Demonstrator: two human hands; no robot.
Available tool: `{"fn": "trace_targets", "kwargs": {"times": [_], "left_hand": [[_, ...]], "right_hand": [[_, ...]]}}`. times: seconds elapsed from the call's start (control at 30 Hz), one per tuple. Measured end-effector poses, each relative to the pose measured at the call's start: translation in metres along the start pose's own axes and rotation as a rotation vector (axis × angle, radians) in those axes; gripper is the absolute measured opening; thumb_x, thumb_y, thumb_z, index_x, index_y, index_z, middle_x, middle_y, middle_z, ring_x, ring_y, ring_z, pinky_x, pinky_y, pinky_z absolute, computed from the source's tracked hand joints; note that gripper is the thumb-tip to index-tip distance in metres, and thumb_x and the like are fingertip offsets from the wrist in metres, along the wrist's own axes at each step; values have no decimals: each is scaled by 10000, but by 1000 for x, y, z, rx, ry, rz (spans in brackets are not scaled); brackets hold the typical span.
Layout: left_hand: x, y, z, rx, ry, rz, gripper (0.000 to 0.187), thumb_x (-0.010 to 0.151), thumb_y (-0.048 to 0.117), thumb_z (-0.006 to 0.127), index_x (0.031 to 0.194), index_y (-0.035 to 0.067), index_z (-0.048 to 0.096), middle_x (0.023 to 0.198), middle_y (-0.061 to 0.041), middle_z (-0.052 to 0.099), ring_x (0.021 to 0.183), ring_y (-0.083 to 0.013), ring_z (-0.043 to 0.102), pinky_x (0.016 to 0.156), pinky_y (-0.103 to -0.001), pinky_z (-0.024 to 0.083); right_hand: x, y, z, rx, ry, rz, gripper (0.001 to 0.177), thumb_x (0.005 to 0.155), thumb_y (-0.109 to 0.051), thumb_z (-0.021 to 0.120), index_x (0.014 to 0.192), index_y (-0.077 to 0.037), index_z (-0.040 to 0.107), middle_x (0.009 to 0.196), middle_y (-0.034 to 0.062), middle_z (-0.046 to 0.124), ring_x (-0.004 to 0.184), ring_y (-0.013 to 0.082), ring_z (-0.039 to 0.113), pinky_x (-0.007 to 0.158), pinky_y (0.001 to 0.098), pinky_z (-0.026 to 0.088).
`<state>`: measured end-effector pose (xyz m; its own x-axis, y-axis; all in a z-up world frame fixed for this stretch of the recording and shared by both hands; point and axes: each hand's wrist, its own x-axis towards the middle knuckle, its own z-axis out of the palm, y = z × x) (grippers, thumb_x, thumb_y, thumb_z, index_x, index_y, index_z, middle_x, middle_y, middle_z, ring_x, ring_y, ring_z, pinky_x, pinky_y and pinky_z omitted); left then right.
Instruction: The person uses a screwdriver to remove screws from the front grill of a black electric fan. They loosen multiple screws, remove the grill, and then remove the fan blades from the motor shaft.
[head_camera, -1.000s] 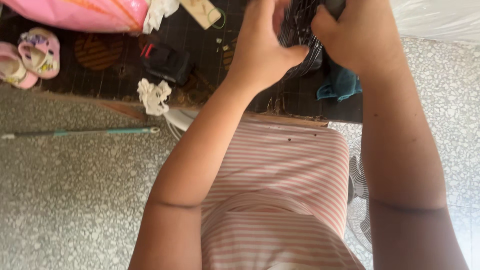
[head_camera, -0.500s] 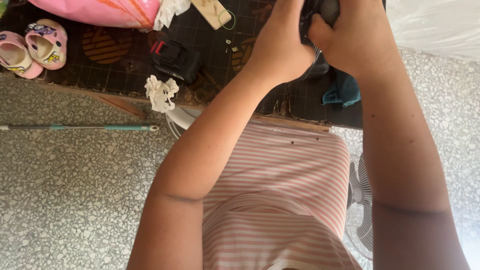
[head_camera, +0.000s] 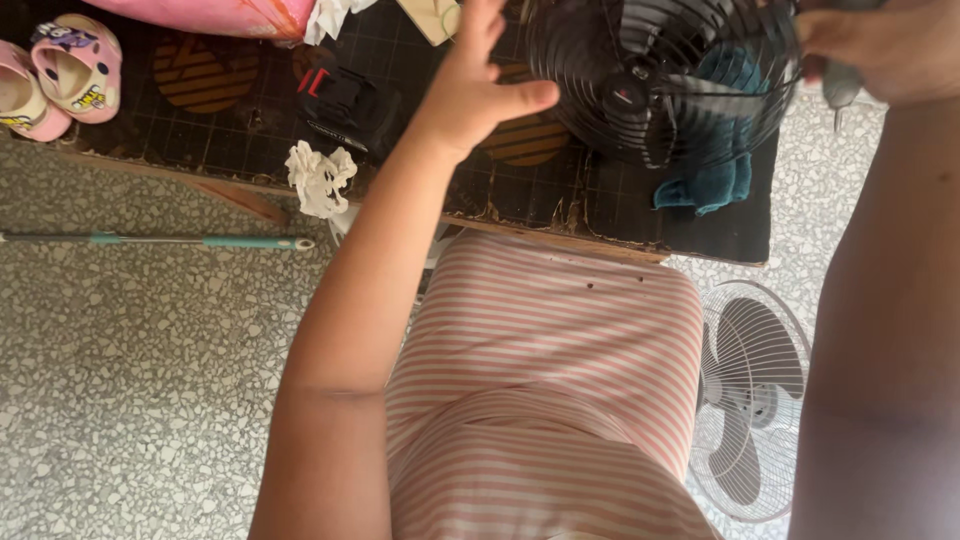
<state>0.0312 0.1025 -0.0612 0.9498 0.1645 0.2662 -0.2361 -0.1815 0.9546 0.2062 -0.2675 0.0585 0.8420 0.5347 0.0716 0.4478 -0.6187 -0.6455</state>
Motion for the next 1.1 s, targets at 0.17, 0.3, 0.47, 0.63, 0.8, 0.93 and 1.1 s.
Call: {"fn": "trace_targets", "kwargs": {"times": [0.17, 0.3, 0.47, 0.63, 0.8, 0.93, 1.1], "left_hand": [[42, -31, 41, -211, 5, 203, 1262, 714, 727, 874, 1631, 98, 276, 1699, -228, 340, 1625, -395, 269, 1341, -553, 295], [54, -31, 44, -340, 58, 152, 892, 810, 691, 816, 1329, -6, 617, 1214, -164, 596, 1156, -257, 510, 1029, -397, 427], [46, -22, 50, -224, 213, 304, 666, 900, 672, 733, 1096, 43, 642, 970, 21, 605, 937, -106, 564, 865, -317, 469], [50, -15, 55, -125, 283, 349, 580, 956, 623, 701, 1074, 56, 680, 898, 43, 631, 874, -88, 592, 823, -318, 502], [62, -23, 51, -95, 251, 137, 482, 990, 506, 693, 936, 28, 668, 763, 22, 553, 751, -116, 554, 748, -348, 506], [61, -27, 40, -245, 147, 15, 548, 950, 529, 717, 1152, 24, 650, 1005, -26, 624, 913, -140, 594, 775, -360, 542], [31, -37, 28, -530, -80, 8, 983, 936, 623, 767, 1619, 78, 316, 1610, -87, 437, 1524, -215, 362, 1233, -402, 351]], "right_hand": [[26, 45, 3, 252, 165, 22, 386, 1112, -300, 719, 1276, 24, 589, 969, 70, 677, 724, 144, 630, 567, 269, 498], [-15, 47, 26, 755, 276, -185, 599, 1078, -416, 763, 1392, 39, 534, 1048, 76, 680, 750, 170, 636, 574, 277, 502], [-65, 35, 75, 748, 183, -311, 953, 872, -612, 841, 1479, 34, 490, 987, 84, 649, 733, 166, 621, 558, 257, 478], [-54, 11, 82, 844, 259, -264, 834, 904, -624, 888, 1276, 56, 582, 944, 104, 667, 664, 157, 624, 540, 268, 504], [-46, -2, 72, 822, 244, -213, 746, 916, -667, 841, 1078, 25, 612, 950, 113, 690, 706, 148, 615, 587, 256, 485], [-47, 1, 81, 851, 283, -265, 729, 925, -637, 833, 1103, 32, 605, 980, 113, 671, 796, 164, 630, 677, 266, 496], [-74, 5, 92, 854, 293, -233, 781, 870, -647, 851, 1117, 49, 598, 900, 94, 625, 708, 168, 621, 601, 278, 507]]}}
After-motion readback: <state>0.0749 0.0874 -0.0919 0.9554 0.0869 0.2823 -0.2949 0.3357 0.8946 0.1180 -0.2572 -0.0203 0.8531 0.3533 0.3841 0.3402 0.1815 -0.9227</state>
